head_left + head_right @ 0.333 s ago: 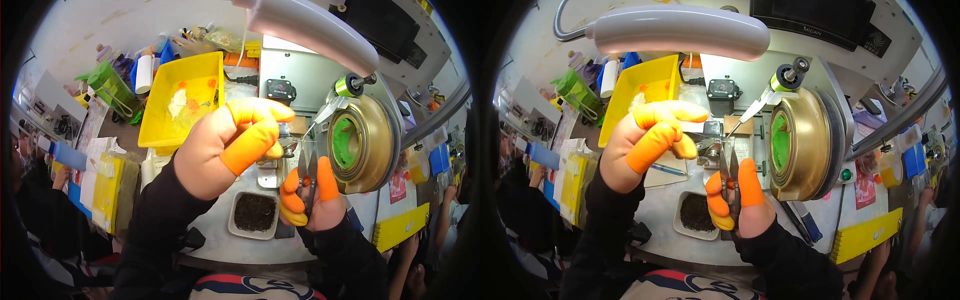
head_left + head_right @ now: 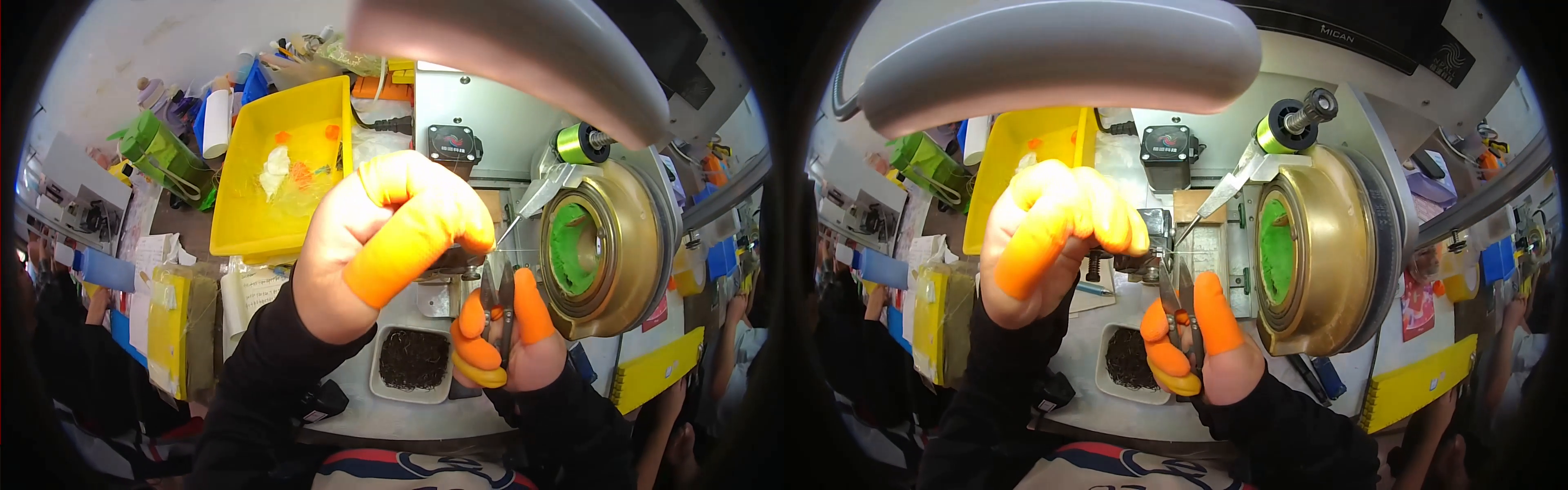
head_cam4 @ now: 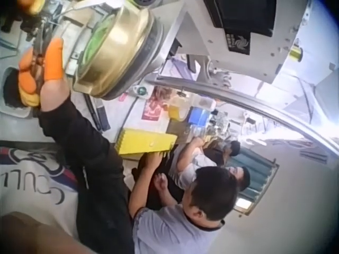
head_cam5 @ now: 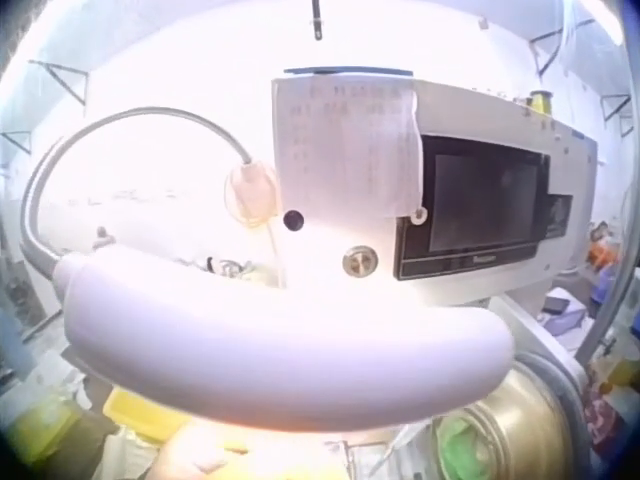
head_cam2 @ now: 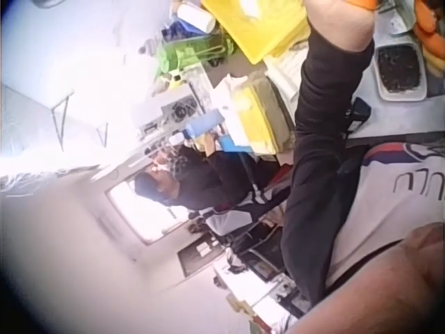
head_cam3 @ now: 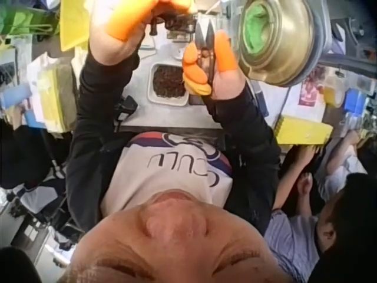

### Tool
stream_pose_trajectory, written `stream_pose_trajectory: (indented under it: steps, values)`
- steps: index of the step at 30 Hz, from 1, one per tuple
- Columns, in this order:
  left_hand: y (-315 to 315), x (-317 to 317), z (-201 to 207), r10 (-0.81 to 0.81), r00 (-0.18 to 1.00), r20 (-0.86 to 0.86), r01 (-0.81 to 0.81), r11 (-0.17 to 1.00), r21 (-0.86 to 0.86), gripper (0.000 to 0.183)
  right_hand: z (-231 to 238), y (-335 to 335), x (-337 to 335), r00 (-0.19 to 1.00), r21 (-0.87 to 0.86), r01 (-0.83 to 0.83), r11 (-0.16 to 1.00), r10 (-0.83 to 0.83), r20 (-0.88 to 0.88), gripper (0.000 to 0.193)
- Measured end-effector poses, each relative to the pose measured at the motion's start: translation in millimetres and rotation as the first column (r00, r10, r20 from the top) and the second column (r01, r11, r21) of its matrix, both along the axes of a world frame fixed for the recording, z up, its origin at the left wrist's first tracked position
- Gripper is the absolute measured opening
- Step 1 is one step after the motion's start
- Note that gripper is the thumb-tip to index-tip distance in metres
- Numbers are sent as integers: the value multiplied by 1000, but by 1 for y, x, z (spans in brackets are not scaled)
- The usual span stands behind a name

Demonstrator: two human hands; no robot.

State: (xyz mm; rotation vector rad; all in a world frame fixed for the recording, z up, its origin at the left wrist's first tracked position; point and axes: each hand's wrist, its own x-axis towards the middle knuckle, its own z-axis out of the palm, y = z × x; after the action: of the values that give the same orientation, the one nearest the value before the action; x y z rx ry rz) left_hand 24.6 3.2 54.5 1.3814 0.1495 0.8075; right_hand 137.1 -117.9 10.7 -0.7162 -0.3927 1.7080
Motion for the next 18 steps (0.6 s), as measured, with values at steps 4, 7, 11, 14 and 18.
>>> stream_pose_trajectory:
  steps: [4, 7, 11, 14, 18]
  values:
    - [-4, 6, -6, -6, 994, 106, -2, 997, 71, 13, -2, 1, 4, 994, -29, 15, 999, -18, -109, 56]
    - [-7, 2, -6, 9, 994, 108, -27, 985, 168, 15, 5, 1, 3, 985, -53, -7, 999, -2, -174, 53]
    - [-6, -5, -4, -41, 999, 25, 28, 923, 384, 17, 4, 5, -4, 988, -144, -8, 989, -14, -156, 50]
    - [-9, -10, 2, -11, 998, -67, 45, 841, 539, 20, 6, 5, -7, 986, -133, -35, 991, 13, -168, 49]
    - [-8, -8, -6, 70, 994, 86, -105, 851, 514, 13, 0, -9, 3, 964, -12, -31, 999, 27, -263, 48]
